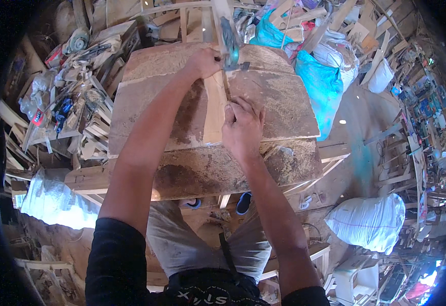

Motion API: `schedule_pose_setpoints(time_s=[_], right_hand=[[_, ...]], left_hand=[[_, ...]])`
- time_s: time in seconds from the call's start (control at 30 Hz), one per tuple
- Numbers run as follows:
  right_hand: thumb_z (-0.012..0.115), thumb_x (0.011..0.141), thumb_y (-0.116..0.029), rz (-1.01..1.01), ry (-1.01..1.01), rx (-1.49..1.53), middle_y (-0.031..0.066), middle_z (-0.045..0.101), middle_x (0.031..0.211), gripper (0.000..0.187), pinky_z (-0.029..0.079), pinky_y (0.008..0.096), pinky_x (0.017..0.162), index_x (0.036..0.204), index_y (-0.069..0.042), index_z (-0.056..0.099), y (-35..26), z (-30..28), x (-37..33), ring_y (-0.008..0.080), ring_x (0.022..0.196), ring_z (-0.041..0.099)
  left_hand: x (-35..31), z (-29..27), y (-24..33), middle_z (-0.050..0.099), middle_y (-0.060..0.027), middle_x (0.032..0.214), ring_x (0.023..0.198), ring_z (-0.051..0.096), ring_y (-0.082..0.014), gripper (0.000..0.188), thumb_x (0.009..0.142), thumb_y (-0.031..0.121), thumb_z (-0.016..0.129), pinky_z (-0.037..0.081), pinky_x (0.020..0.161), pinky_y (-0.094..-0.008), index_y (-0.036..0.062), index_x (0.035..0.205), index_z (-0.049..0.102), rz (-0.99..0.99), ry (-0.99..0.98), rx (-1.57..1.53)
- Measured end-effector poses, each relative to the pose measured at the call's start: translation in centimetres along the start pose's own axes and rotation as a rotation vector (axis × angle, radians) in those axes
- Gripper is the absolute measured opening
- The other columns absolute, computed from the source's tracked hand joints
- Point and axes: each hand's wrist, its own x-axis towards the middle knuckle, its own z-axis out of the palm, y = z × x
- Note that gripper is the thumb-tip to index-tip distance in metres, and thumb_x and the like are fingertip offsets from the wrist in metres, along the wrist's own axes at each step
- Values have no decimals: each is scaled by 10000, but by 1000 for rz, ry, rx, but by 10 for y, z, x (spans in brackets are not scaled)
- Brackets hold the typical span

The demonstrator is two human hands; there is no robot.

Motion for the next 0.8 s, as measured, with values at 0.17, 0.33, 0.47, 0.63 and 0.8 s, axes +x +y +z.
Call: schedule_pose_setpoints(time_s=[0.17, 0.33, 0.47, 0.63, 0.8], right_hand=[[578, 1025, -245, 4, -7, 8, 101, 697, 1350, 311, 288, 588, 1232, 1224, -89, 760, -1, 1, 1, 323, 1330, 588], [589, 1013, -233, -7, 18, 27, 119, 708, 1329, 296, 305, 576, 1221, 1190, -84, 774, 3, 6, 5, 331, 1315, 598], [604, 1003, -219, -25, 39, 29, 126, 723, 1298, 276, 323, 550, 1207, 1147, -74, 789, 5, 6, 7, 334, 1301, 607], [608, 999, -221, -18, 33, 41, 126, 725, 1293, 276, 343, 529, 1182, 1148, -74, 788, 0, 5, 9, 335, 1280, 617], [608, 1006, -232, -6, -4, 46, 123, 717, 1306, 279, 331, 557, 1193, 1164, -84, 783, 4, 5, 11, 337, 1277, 617]], left_hand=[[2, -1, -2, 756, -251, 1132, 1093, 724, -408, 634, 851, 613, 679, 576, 986, -478, 41, 1095, 806, -16, -5, 22], [-2, -6, 0, 753, -255, 1135, 1097, 723, -405, 637, 839, 613, 697, 574, 987, -473, 36, 1087, 804, -27, 14, -28], [-1, -8, 5, 753, -253, 1138, 1097, 724, -399, 621, 841, 597, 687, 573, 990, -470, 39, 1087, 805, -18, 11, -12], [4, -5, -2, 752, -247, 1150, 1104, 722, -399, 584, 865, 569, 655, 570, 1002, -474, 57, 1101, 808, -48, -7, 5], [3, -7, -1, 739, -265, 1124, 1061, 709, -450, 469, 912, 449, 631, 568, 985, -498, 94, 1186, 768, 10, 1, 53]])
